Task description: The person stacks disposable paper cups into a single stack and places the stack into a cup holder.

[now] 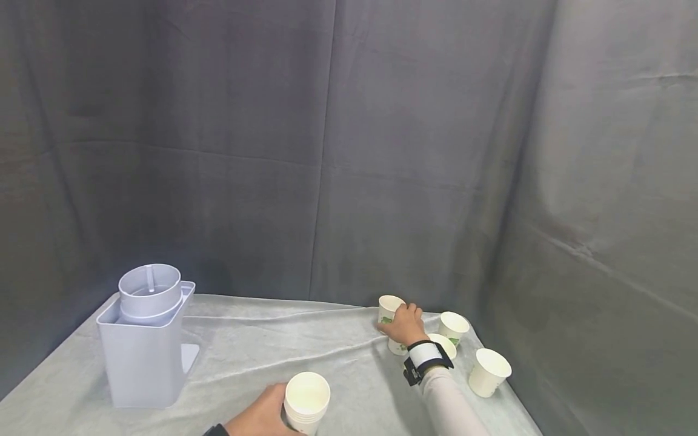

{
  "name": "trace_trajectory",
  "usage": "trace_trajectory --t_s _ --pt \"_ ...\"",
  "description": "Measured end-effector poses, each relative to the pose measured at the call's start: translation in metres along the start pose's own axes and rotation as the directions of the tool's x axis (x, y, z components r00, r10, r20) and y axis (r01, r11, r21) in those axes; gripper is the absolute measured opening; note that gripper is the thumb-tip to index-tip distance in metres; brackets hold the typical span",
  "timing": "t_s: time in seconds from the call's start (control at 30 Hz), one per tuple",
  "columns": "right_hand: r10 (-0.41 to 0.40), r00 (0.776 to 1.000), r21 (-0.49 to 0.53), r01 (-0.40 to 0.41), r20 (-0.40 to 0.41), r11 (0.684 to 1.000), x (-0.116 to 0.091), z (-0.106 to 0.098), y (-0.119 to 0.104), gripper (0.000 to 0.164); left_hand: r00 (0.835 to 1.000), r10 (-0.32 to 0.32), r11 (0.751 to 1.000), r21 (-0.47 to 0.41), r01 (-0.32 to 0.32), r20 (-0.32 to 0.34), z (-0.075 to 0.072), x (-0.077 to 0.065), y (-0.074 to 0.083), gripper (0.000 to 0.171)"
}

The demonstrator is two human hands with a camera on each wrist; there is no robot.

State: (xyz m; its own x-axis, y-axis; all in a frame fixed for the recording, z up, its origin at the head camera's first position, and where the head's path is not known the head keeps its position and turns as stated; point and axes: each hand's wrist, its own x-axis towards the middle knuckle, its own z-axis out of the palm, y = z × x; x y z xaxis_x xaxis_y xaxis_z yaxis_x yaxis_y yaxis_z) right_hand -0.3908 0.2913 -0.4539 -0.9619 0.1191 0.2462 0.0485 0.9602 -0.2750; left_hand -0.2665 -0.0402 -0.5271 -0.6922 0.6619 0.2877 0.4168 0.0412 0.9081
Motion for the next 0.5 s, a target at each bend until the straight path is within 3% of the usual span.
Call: trace_trajectory --t_s 0.27,0.5 --pt "0.035 0.999 -0.015 -0.035 0.018 0.999 0.004 -0.001 0.006 0.071 1.0 -0.005 1.0 0.015 0.005 -0.007 0.002 0.0 -0.001 0.065" --pt "0.034 0.999 0.008 -0.033 -0.025 0.999 0.004 -0.001 0.014 0.069 1.0 -0.02 1.0 0.012 0.02 -0.014 0.001 0.001 -0.001 0.065"
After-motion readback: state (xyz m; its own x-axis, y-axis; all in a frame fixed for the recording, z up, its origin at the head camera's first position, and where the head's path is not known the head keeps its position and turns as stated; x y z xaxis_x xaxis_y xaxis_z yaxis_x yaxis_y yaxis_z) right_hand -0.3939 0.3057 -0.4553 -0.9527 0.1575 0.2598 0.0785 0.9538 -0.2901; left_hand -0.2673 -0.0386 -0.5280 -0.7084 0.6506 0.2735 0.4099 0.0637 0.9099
